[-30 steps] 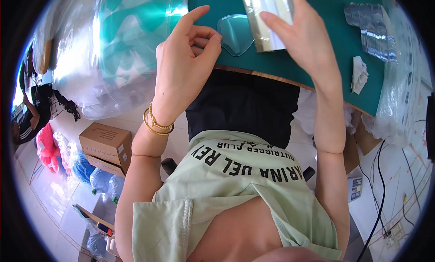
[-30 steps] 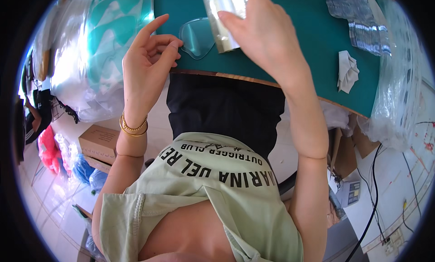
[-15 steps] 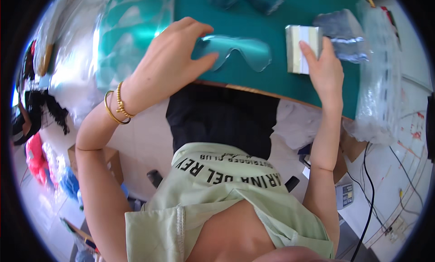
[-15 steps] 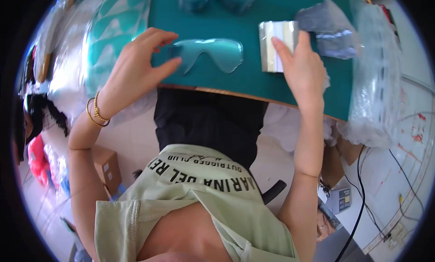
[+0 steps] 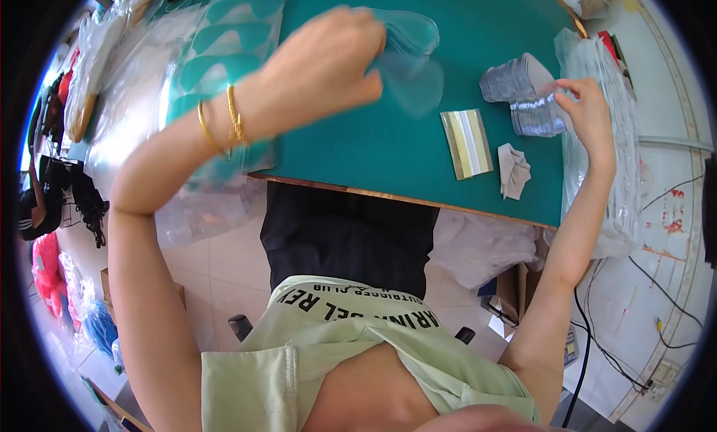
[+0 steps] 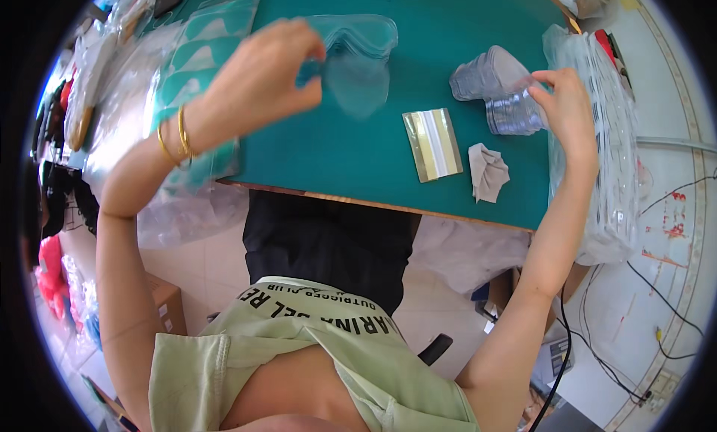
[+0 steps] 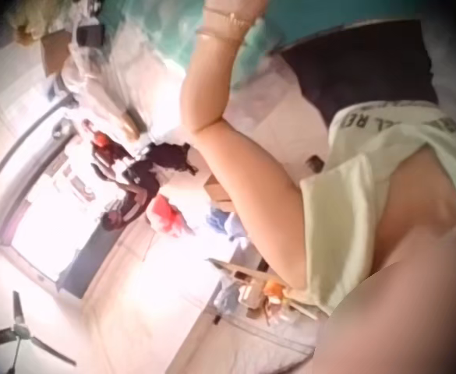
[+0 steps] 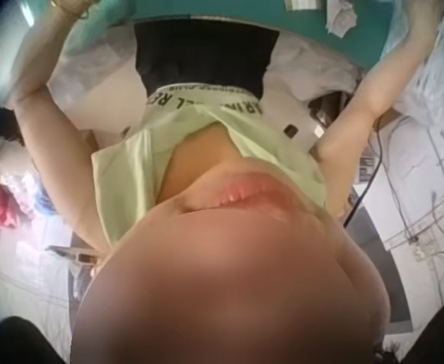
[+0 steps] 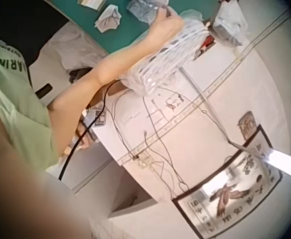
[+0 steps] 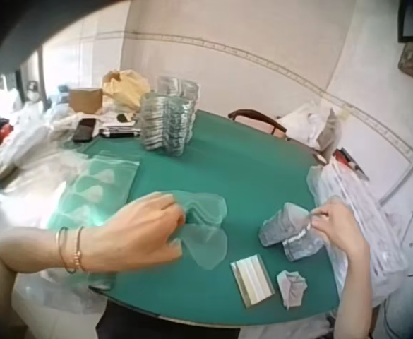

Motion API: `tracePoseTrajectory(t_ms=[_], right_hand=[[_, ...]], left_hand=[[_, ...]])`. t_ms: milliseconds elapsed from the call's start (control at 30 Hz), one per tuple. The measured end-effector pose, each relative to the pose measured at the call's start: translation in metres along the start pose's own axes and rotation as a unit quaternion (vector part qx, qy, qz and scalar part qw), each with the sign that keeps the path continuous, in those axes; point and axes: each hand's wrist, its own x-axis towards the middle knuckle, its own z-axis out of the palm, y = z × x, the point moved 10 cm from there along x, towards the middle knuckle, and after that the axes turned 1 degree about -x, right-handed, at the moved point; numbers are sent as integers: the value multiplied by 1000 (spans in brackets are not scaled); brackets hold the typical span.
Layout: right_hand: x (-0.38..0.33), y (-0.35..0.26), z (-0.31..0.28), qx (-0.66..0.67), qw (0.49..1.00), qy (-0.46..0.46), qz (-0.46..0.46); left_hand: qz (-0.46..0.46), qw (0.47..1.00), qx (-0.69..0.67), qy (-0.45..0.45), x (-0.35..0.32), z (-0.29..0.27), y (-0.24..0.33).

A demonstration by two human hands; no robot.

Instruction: Wiping plastic lenses and placing them into protective plastic bags.

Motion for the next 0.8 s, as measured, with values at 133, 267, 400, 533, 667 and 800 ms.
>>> tracePoseTrajectory(t_ms=[133,267,400,533,667,800], right_hand=[[-17,-42,-41,-6,997,64,39],[-39,-139,1,111,992,10,-66],[-68,-232,71,192,977,-13,-90],[-86,-170,69,325,939,29,105],[-119,-80,60,120,979,124,105],[-134,-62,94,185,973,36,132]], left_hand=[[-45,997,34,-50,57,11,-56],[-174,969,8,-178,57,47,-103],[-33,998,48,3,52,16,-58],[-142,988,-58,-22,-2,-12,-37],[-168,976,-131,-41,-69,4,-14],[-152,982,-83,-73,-103,42,6]])
